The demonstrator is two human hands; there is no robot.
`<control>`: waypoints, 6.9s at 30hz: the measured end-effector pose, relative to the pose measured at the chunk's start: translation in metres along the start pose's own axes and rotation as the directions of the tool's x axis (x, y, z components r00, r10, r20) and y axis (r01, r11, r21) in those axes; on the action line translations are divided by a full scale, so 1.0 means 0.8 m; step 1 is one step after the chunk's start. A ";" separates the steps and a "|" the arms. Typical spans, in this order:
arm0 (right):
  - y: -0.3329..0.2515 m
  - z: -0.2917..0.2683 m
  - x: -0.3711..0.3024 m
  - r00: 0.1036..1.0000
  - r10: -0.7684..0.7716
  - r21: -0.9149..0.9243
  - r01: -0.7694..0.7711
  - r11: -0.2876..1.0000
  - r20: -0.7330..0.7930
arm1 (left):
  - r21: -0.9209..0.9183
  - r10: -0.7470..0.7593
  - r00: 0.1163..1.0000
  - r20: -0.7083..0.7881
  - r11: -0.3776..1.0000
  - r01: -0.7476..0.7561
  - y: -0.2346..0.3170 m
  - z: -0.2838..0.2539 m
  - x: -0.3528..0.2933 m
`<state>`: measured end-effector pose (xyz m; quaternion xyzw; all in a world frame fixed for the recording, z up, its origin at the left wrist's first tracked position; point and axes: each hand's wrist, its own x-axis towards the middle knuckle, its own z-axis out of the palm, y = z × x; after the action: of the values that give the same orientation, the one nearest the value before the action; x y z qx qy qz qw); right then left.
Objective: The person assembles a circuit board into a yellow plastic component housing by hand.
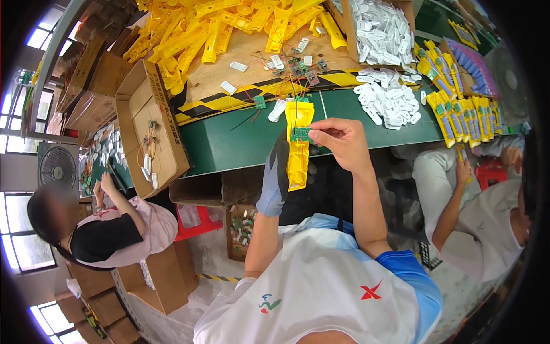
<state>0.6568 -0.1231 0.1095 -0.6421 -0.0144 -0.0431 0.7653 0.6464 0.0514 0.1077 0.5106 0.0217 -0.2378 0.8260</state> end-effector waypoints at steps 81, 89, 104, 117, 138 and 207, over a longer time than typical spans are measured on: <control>0.024 0.019 -0.025 0.998 -0.002 -0.191 0.014 0.982 0.061 | 0.002 0.191 0.891 -0.412 0.978 -0.209 -0.051 -0.001 0.007; 0.002 -0.030 -0.051 0.993 0.096 -0.297 -0.073 0.952 0.063 | 0.116 -0.091 0.990 -0.108 0.988 0.103 -0.035 0.033 0.013; 0.000 -0.223 -0.040 0.863 -0.505 -0.973 0.110 0.204 -0.008 | -0.173 -0.137 0.989 -0.058 0.977 0.125 -0.055 0.035 0.041; 0.023 -0.027 -0.037 0.926 0.142 -0.163 -0.209 0.964 -0.349 | 0.386 0.360 0.919 -0.159 0.880 -0.277 -0.103 0.032 0.057; 0.014 -0.038 -0.052 0.980 0.108 -0.236 -0.146 0.961 -0.165 | 0.348 0.333 0.930 -0.157 0.900 -0.263 -0.113 0.017 0.071; 0.059 -0.034 -0.031 0.961 -0.223 -0.436 0.133 0.890 -0.162 | 0.491 0.403 0.915 0.003 0.797 -0.352 -0.069 0.041 0.086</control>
<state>0.6350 -0.1404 0.0563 -0.7797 0.0164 -0.1822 0.5989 0.6777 -0.0227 0.0580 0.7051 -0.0986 -0.0398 0.7011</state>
